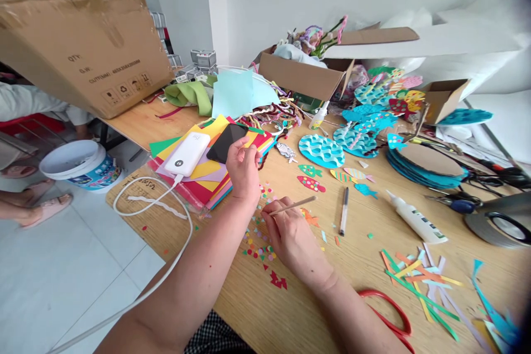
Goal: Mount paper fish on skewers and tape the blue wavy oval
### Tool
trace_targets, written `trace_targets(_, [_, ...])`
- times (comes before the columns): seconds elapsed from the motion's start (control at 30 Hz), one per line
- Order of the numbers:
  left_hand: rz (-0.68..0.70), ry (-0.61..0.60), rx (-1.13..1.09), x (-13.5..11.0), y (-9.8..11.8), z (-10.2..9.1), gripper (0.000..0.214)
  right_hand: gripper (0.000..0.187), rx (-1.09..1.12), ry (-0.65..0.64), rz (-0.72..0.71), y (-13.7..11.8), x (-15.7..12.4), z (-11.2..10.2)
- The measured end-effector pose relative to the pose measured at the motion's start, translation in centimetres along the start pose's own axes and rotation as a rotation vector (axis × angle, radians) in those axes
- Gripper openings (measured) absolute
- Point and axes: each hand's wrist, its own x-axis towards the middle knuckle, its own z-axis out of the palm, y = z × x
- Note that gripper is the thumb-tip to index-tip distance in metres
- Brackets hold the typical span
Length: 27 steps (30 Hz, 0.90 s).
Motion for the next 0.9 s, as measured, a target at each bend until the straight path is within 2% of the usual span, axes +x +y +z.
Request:
trace_targets(0.2, [-0.016,-0.012,-0.014,0.1,-0.1,0.0,0.024,0.018,0.132,0.12,0.074,0.2,-0.2,-0.5])
trace_targets(0.3, [-0.038,-0.05,-0.001,0.0,-0.2,0.1,0.024,0.022,0.179,0.168,0.138,0.1,-0.1,-2.1])
trace_targets(0.43, [-0.119,-0.159,0.103,-0.3,-0.6,0.1,0.023,0.022,0.164,0.206,0.23,0.8,-0.2,-4.9])
trace_targets(0.5, [-0.182,-0.271,0.216,-0.6,-0.9,0.1,0.021,0.023,0.128,0.224,0.27,1.6,-0.4,-5.9])
trace_targets(0.57, [-0.234,-0.438,0.356,-0.9,-1.2,-0.1,0.019,0.025,0.094,0.244,0.303,2.6,-0.8,-6.5])
trace_targets(0.63, [-0.226,-0.613,0.509,-1.3,-1.6,-0.3,0.02,0.027,0.068,0.264,0.335,3.5,-1.2,-6.5])
trace_targets(0.77, [-0.043,-0.859,0.826,-2.3,-2.4,-0.7,0.03,0.027,0.039,0.287,0.346,4.7,-1.9,-5.9])
trace_targets(0.9, [0.109,-0.957,1.063,-3.2,-2.7,-0.7,0.041,0.029,0.005,0.289,0.307,5.2,-2.1,-5.5])
